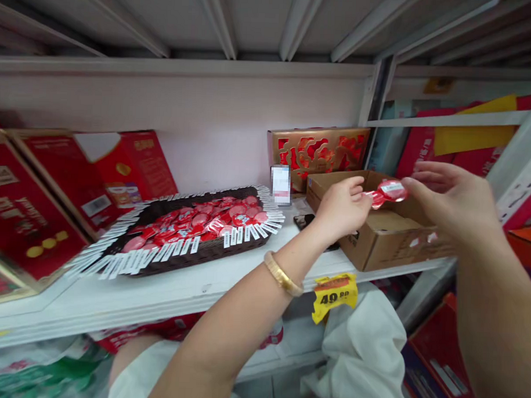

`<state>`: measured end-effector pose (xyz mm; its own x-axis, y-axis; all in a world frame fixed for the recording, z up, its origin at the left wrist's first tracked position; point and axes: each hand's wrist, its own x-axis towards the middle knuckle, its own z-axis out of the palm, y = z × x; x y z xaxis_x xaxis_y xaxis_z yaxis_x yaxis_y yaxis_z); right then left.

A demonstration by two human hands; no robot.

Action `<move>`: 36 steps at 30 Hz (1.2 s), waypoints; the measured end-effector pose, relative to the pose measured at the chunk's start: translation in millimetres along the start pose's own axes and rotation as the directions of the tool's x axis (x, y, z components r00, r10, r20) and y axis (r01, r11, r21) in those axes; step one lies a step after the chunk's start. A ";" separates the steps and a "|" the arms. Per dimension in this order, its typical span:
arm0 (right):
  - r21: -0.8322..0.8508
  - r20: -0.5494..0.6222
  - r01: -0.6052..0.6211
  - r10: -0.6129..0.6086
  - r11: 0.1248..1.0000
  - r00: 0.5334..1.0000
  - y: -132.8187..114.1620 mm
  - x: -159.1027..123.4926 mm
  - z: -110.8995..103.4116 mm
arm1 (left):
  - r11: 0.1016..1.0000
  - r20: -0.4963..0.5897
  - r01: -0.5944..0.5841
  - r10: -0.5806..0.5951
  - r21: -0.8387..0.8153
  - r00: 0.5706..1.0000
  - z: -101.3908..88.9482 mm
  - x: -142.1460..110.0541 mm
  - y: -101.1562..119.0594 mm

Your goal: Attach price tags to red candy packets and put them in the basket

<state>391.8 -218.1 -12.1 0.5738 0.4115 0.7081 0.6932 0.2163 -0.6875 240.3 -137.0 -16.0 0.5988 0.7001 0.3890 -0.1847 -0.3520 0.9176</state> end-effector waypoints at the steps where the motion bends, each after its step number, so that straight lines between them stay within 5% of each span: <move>1: -0.065 -0.025 0.006 -0.008 0.998 1.000 3.7 0.2 -2.9 | 0.998 0.011 -0.040 0.040 0.045 0.999 1.5 -0.6 -5.0; 5: -0.201 -0.068 0.068 -0.083 0.977 0.994 -8.1 -20.8 0.4 | 0.996 0.026 -0.085 0.085 0.030 0.996 -13.5 -34.6 -12.3; 9: -0.112 0.139 0.233 -0.217 0.966 0.966 -45.0 -50.5 35.3 | 0.992 -0.096 0.007 -0.019 -0.123 0.995 -52.2 -89.4 -9.3; 13: 0.051 0.427 0.358 -0.344 0.932 0.836 -80.9 -69.2 96.8 | 0.988 -0.304 0.014 -0.060 -0.152 0.951 -102.5 -139.5 -15.2; 20: 0.050 0.792 0.421 -0.293 0.906 0.535 -127.4 -81.4 210.2 | 0.997 -0.588 0.062 -0.082 -0.055 0.805 -167.7 -184.9 -42.1; 24: 0.012 0.858 0.478 -0.255 0.878 0.446 -134.3 -83.7 257.3 | 0.994 -0.598 0.104 -0.109 -0.043 0.794 -180.8 -192.1 -54.8; 29: 0.005 0.902 0.499 -0.219 0.866 0.372 -133.0 -86.2 286.0 | 0.989 -0.572 0.135 -0.145 -0.060 0.807 -186.0 -193.5 -62.4; 36: 0.029 0.897 0.426 -0.212 0.904 0.389 -135.4 -85.7 286.1 | 0.985 -0.532 0.148 -0.174 -0.092 0.829 -190.2 -193.0 -61.4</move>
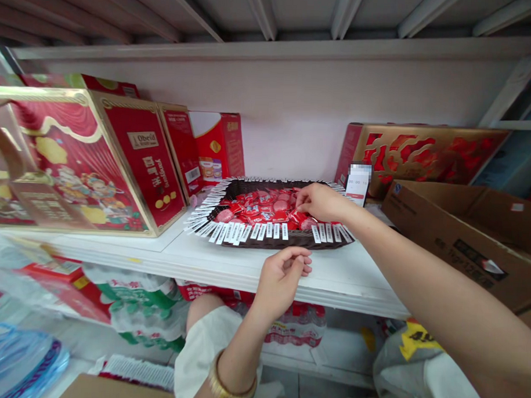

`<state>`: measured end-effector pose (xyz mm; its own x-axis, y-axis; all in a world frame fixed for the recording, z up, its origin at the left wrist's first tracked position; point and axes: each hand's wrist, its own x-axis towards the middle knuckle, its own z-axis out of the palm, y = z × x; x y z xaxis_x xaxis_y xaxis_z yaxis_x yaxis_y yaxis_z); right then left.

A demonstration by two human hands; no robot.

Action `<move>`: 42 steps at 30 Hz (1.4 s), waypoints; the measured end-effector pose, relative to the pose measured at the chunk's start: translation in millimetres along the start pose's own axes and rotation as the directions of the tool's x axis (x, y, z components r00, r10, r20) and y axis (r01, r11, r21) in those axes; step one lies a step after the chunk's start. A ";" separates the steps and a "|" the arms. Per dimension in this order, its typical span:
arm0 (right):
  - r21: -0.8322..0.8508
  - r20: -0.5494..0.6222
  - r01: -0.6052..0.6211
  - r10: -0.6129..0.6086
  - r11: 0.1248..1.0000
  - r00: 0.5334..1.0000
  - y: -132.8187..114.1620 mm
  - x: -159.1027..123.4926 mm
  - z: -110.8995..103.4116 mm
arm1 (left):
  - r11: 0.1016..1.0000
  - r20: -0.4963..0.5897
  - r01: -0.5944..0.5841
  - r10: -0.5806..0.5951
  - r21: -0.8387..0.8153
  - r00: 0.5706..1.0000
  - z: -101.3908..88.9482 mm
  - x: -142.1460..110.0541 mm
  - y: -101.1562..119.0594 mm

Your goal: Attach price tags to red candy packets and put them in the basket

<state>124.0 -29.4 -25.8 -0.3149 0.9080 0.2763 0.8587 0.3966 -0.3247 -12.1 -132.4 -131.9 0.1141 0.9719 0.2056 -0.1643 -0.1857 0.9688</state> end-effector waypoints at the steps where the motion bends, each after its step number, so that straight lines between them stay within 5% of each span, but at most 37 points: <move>1: 0.022 -0.024 0.004 -0.004 1.000 1.000 -1.2 -3.1 -3.6 | 1.000 0.001 0.002 -0.002 -0.008 1.000 -0.4 0.0 0.0; 4: 0.095 -0.117 0.060 -0.049 0.994 0.992 -7.4 -19.4 -19.2 | 0.998 0.007 0.016 -0.015 -0.054 1.000 -1.0 -1.2 0.0; 7: 0.220 -0.185 0.248 -0.210 0.943 0.960 -18.6 -43.8 -35.3 | 0.990 0.010 0.045 -0.044 -0.134 0.999 0.0 -5.9 2.0; 14: 0.273 0.044 0.431 -0.459 0.860 0.887 -36.2 -78.3 -32.8 | 0.991 0.025 -0.035 0.039 -0.129 0.999 5.6 -20.3 8.8; 19: 0.049 -0.124 0.321 -0.313 0.946 0.942 -5.5 -66.3 -24.7 | 0.958 -0.026 0.103 -0.114 -0.268 0.993 7.5 -21.9 10.8; 24: -0.174 0.001 0.338 -0.343 0.925 0.939 20.1 -58.0 -18.1 | 0.894 -0.019 0.228 -0.255 -0.385 0.967 8.4 -21.7 12.5; 28: -0.199 0.076 0.331 -0.323 0.922 0.943 21.5 -53.1 -13.1 | 0.906 -0.090 0.111 -0.161 -0.408 0.983 8.1 -20.2 8.6; 34: -0.026 -0.044 0.250 -0.251 0.968 0.967 15.6 -53.7 -13.4 | 0.891 -0.072 0.139 -0.187 -0.433 0.980 7.4 -21.0 9.0; 38: 0.181 -0.234 0.195 -0.151 0.964 0.961 10.5 -76.9 -19.4 | 0.871 -0.058 0.169 -0.220 -0.461 0.974 8.5 -24.6 14.3; 42: 0.535 -0.445 0.195 0.078 0.822 0.892 8.0 -115.5 -17.0 | 0.856 -0.035 0.157 -0.200 -0.493 0.979 12.4 -28.2 18.2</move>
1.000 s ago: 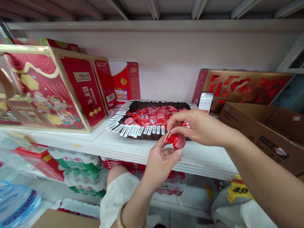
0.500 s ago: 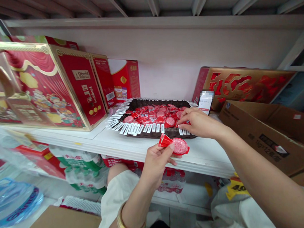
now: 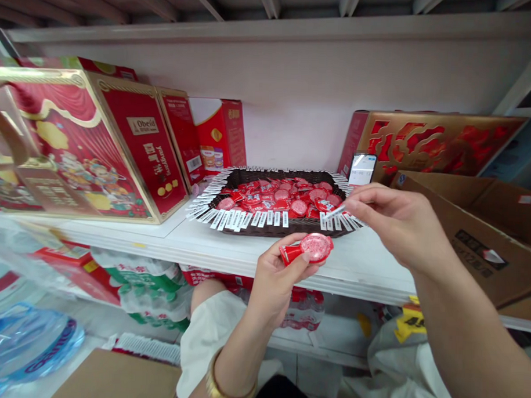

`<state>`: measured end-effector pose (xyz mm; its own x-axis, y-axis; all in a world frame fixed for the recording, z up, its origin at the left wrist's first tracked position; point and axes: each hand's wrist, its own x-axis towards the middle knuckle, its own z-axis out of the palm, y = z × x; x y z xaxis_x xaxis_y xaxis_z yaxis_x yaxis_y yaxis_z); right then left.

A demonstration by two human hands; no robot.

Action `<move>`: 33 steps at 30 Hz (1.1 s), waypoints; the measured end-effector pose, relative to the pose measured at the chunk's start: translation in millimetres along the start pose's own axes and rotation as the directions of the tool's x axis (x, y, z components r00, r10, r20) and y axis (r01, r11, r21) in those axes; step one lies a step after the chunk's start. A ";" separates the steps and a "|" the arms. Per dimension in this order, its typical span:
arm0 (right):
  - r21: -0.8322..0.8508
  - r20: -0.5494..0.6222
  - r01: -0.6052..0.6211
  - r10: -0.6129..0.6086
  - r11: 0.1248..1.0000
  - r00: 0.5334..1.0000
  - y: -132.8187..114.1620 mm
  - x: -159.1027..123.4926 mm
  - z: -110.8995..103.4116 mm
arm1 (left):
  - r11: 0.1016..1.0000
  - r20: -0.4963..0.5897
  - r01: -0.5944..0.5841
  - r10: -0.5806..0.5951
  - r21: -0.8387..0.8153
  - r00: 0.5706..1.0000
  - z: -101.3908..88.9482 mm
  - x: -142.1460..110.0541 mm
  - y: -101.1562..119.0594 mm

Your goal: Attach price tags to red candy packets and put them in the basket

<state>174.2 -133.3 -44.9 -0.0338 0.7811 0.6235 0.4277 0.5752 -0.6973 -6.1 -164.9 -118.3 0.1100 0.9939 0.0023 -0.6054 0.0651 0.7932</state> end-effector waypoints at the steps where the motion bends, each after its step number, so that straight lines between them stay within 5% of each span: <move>1: 0.108 -0.044 -0.029 0.034 0.994 0.998 0.2 -10.0 -0.6 | 1.000 0.011 -0.001 0.001 -0.008 1.000 1.7 -0.8 -0.3; 4: 0.330 -0.078 -0.105 0.137 0.938 0.987 5.9 -37.1 5.6 | 0.999 0.037 0.008 -0.007 -0.036 0.999 7.7 -2.5 -1.9; 10: 0.476 -0.071 -0.209 0.274 0.855 0.959 17.1 -62.9 25.9 | 0.995 0.083 0.000 0.008 -0.097 0.997 17.3 -5.9 -5.8; 19: 0.385 -0.199 -0.116 0.205 0.915 0.958 17.1 -70.7 31.2 | 0.997 0.075 -0.083 0.083 -0.007 0.994 23.3 -7.6 -14.3; 24: 0.452 -0.254 -0.139 0.277 0.881 0.927 13.7 -75.1 29.8 | 0.994 0.082 -0.104 0.100 0.044 0.992 24.5 -8.0 -18.3; 33: 0.484 -0.148 -0.268 0.380 0.833 0.913 15.6 -79.1 19.7 | 0.998 0.078 -0.032 0.028 0.047 0.997 31.6 -7.4 -20.4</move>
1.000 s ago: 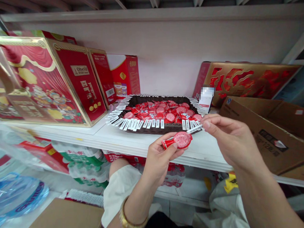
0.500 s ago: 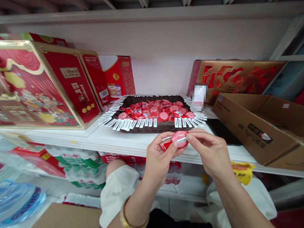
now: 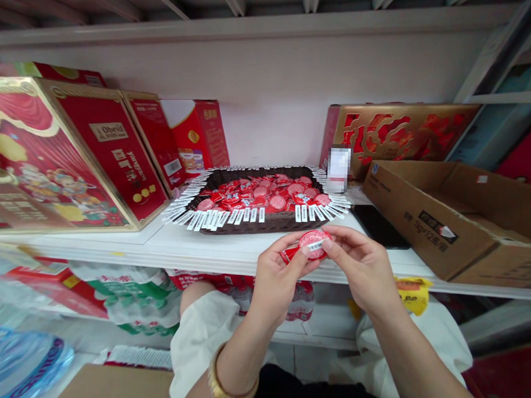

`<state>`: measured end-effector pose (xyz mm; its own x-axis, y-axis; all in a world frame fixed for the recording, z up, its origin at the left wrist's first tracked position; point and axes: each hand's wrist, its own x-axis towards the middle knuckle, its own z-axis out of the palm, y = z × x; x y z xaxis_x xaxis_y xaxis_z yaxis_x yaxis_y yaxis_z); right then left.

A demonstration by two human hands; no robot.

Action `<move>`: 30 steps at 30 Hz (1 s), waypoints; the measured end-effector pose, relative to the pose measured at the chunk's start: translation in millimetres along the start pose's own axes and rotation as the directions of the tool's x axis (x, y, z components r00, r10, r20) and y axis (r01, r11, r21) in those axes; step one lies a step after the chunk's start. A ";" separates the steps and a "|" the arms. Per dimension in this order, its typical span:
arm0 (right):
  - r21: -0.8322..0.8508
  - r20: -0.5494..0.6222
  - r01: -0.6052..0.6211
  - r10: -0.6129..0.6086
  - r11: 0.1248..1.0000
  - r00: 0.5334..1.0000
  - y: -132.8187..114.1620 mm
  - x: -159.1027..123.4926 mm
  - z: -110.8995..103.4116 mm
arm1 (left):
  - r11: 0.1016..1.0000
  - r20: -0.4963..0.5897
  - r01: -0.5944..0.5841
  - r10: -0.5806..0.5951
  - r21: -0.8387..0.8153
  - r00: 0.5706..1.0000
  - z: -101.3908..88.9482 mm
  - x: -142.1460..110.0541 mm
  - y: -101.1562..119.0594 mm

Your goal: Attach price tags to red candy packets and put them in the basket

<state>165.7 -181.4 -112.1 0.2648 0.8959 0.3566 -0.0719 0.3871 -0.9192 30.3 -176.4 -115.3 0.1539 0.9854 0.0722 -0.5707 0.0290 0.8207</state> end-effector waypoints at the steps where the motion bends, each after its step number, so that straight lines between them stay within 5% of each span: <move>1: -0.008 0.001 -0.004 0.004 1.000 1.000 -0.3 -0.1 -0.3 | 1.000 0.007 0.007 -0.007 -0.001 1.000 0.3 0.3 -0.6; 12: -0.029 0.046 -0.010 0.012 1.000 0.999 0.0 -1.9 -14.1 | 0.999 0.008 0.033 -0.034 0.026 0.999 7.7 0.3 -5.4; 21: -0.048 -0.030 0.017 -0.018 0.999 0.999 -7.0 -6.4 -19.3 | 0.989 0.037 0.035 -0.041 0.140 0.998 19.3 1.6 -8.8; 25: -0.102 -0.136 0.063 -0.076 0.993 0.988 -23.9 -4.9 -44.3 | 0.965 0.168 0.007 -0.054 0.264 0.984 45.7 11.4 -7.3; 30: -0.256 -0.325 0.203 -0.282 0.945 0.903 -59.8 13.1 -99.9 | 0.955 0.405 -0.092 -0.031 0.281 0.914 118.1 38.3 -11.8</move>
<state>269.5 -214.6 -69.1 0.5721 0.6287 0.5267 0.2322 0.4917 -0.8392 138.2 -158.7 -55.2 0.4853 0.8316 0.2698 -0.3330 -0.1095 0.9365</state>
